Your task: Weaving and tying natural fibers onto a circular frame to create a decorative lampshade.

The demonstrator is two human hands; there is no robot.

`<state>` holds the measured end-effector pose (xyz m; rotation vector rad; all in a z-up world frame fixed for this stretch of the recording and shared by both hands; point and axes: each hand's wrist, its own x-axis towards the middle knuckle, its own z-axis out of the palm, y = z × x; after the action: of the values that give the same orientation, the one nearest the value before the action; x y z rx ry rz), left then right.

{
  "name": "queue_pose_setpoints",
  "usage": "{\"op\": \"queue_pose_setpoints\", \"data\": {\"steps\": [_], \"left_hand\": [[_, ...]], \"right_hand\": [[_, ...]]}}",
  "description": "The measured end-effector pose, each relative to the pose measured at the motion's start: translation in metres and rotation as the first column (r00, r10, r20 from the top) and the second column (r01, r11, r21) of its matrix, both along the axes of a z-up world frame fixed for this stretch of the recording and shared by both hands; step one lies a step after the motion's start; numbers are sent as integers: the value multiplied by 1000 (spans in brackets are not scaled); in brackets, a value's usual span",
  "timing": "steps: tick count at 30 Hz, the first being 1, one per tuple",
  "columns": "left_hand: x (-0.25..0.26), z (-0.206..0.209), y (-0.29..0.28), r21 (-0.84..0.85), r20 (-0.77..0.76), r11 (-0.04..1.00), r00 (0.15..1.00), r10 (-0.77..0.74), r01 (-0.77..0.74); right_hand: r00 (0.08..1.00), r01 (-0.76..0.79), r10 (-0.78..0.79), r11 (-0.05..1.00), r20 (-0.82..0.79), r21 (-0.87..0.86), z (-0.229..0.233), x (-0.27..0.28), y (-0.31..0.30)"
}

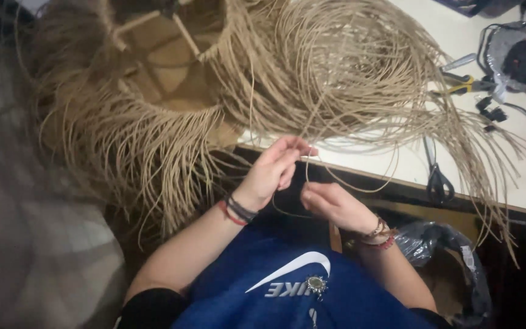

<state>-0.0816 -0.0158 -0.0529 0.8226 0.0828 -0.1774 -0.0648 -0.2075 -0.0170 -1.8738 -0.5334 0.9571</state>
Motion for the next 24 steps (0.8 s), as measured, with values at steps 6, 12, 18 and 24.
{"op": "queue_pose_setpoints", "data": {"steps": [6, 12, 18, 24], "left_hand": [[-17, -7, -5, 100, -4, 995, 1000, -26, 26], [-41, 9, -3, 696, 147, 716, 966, -214, 53], [-33, 62, 22, 872, 139, 480, 893, -428, 94], [8, 43, 29, 304, 197, 950, 980, 6, -67]], "right_hand": [[989, 16, -46, 978, 140, 208, 11, 1, 8], [815, 559, -262, 589, -516, 584, 3, 56, 39], [807, 562, -244, 595, -537, 574, -1, 67, 42], [955, 179, -80, 922, -286, 342, -19, 26, 37]]}}
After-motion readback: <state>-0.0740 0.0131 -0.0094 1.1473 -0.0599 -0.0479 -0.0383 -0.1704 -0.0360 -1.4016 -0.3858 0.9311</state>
